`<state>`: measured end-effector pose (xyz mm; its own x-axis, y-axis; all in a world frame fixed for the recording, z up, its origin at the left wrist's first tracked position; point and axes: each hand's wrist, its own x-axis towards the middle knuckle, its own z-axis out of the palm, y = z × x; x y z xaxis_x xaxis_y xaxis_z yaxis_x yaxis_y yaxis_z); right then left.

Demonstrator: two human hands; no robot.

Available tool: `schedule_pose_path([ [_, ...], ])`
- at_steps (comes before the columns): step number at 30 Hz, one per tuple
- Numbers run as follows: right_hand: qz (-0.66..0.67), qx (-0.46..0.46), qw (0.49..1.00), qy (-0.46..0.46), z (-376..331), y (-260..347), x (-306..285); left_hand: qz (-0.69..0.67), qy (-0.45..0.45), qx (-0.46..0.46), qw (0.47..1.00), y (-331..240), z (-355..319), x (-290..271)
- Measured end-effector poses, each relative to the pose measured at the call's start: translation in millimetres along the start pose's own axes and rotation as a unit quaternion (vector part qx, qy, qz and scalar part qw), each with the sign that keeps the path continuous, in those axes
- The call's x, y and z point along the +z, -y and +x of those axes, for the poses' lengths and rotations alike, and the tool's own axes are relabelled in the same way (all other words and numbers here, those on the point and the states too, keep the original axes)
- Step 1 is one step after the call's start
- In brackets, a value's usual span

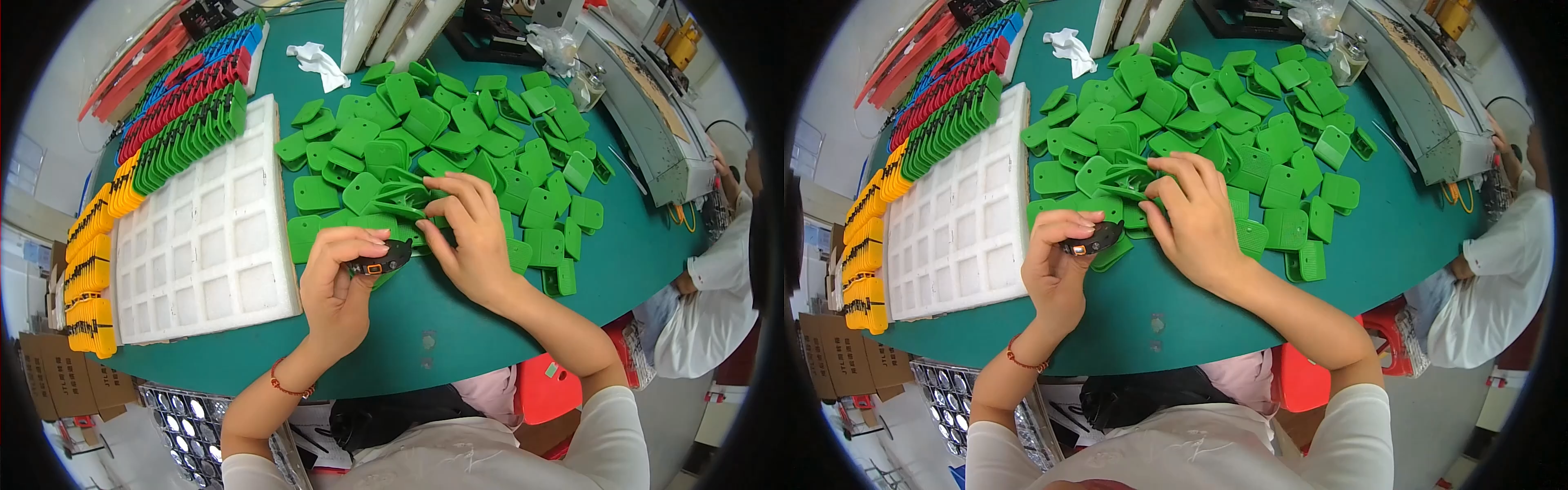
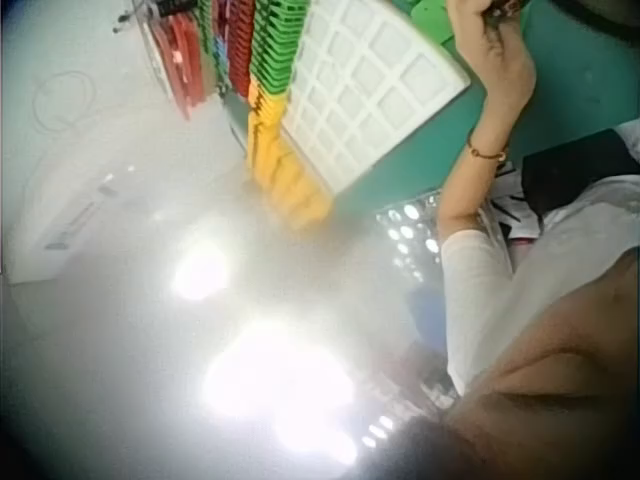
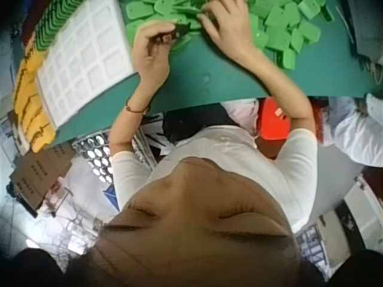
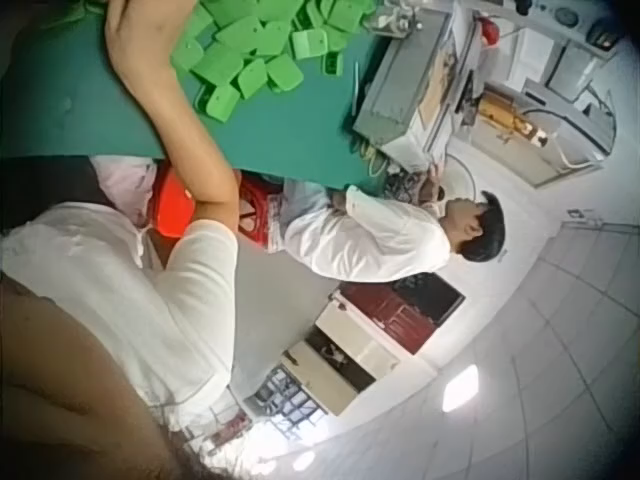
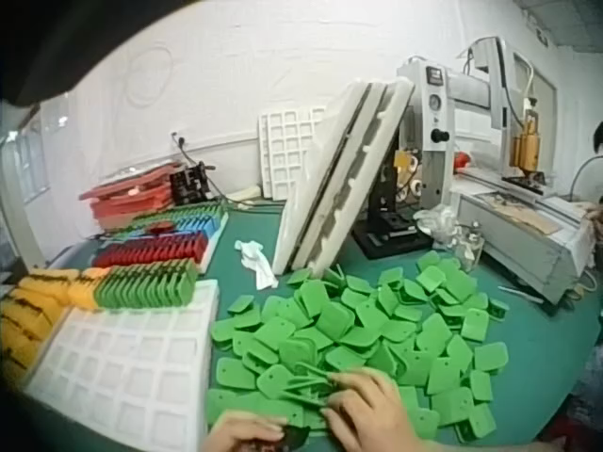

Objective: The person assembles electronic modules into green plastic casings by hand at a factory workbench.

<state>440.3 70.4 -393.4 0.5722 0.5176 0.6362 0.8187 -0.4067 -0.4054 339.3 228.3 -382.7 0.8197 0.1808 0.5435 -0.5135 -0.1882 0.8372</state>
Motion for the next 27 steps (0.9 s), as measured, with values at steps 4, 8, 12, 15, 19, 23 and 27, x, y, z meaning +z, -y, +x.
schedule_pose_path([
  [4,0.087,-0.028,0.995,-0.046,4.3,0.4,-7.3,-0.016,-0.017,0.011,1.0,3.5,-0.6,-1.9],
  [8,0.311,0.06,0.944,-0.092,1.1,8.8,-9.2,0.024,-0.03,0.041,0.998,5.7,0.5,-6.3],
  [12,0.318,0.051,0.942,-0.091,-1.3,1.1,-17.8,-0.056,-0.09,-0.037,0.994,1.0,-1.1,-7.3],
  [15,0.287,0.003,0.955,-0.07,0.4,0.6,-20.6,-0.155,-0.146,-0.082,0.974,0.4,-0.3,-7.6],
  [19,0.32,0.007,0.946,-0.056,-3.0,3.3,-19.5,-0.179,-0.138,-0.123,0.966,0.8,-0.8,-7.0],
  [23,0.32,0.011,0.947,-0.037,-3.2,5.2,-19.4,-0.138,-0.117,-0.149,0.972,-2.7,-2.5,-6.2],
  [27,0.337,0.033,0.941,-0.002,-3.2,5.4,-18.8,-0.136,-0.123,-0.165,0.969,-0.8,-0.7,-8.6],
])
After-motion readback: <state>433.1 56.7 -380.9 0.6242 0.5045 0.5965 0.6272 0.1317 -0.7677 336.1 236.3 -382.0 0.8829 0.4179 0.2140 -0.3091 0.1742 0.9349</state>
